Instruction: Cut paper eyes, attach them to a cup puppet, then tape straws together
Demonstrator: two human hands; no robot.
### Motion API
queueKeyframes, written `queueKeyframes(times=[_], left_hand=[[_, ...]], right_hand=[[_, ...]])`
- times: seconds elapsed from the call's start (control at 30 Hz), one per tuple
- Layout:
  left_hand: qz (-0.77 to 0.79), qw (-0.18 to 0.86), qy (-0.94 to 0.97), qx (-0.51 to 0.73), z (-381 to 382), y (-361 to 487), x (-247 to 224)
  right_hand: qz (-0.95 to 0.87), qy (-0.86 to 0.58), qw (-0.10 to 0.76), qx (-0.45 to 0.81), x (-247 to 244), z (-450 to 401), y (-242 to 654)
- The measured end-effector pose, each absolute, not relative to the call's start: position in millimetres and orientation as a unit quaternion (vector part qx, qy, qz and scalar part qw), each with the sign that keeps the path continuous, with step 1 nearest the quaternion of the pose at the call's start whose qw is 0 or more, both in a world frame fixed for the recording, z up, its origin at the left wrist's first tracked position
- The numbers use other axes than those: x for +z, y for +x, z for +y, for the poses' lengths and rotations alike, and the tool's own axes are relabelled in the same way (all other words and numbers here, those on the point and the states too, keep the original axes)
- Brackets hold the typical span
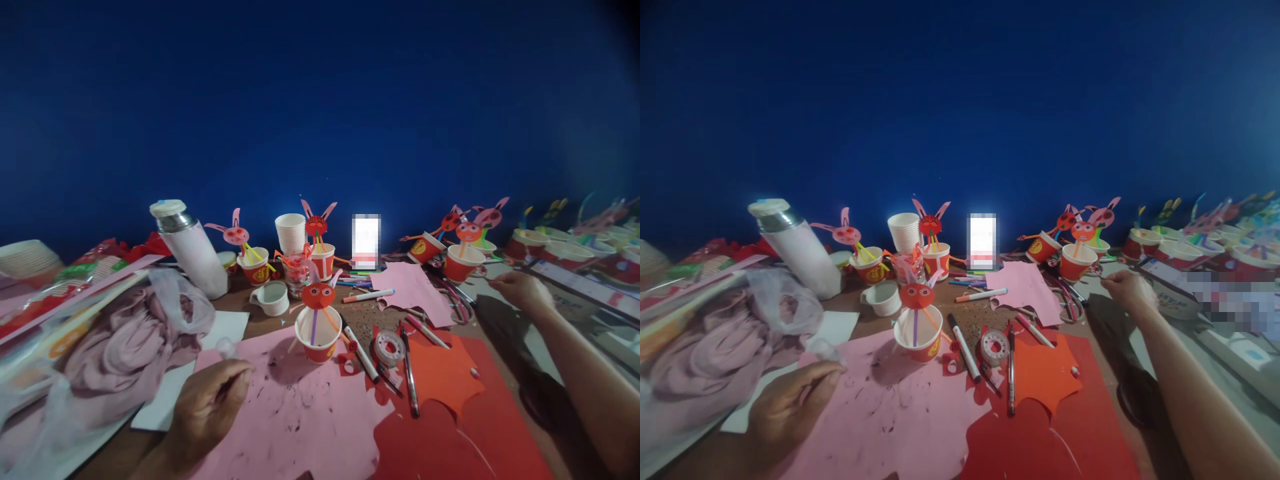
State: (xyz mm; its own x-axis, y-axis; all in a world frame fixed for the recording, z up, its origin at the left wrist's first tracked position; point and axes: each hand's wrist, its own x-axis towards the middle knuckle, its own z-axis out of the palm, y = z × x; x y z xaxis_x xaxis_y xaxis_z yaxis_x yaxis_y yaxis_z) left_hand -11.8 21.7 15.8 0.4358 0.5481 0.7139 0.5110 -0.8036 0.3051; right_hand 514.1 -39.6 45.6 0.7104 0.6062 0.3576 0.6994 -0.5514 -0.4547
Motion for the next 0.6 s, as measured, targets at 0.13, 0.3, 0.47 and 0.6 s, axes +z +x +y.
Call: queueKeyframes(times=[0.13, 0.3, 0.47, 0.6], left_hand=[[0.304, 0.029, 0.846, 0.438, 18, -9, 22], [0.283, 0.077, 0.843, 0.451, 9, -1, 30], [0.269, 0.211, 0.840, 0.422, -7, 9, 45], [0.294, 0.351, 0.789, 0.409, -17, 15, 59]], right_hand=[[-0.393, -0.857, 0.333, 0.003, 75, -53, 481], [-0.514, -0.751, 0.409, 0.072, 105, -41, 391], [-0.666, -0.611, 0.384, 0.187, 114, -32, 280], [-0.690, -0.577, 0.336, 0.280, 103, -43, 221]])
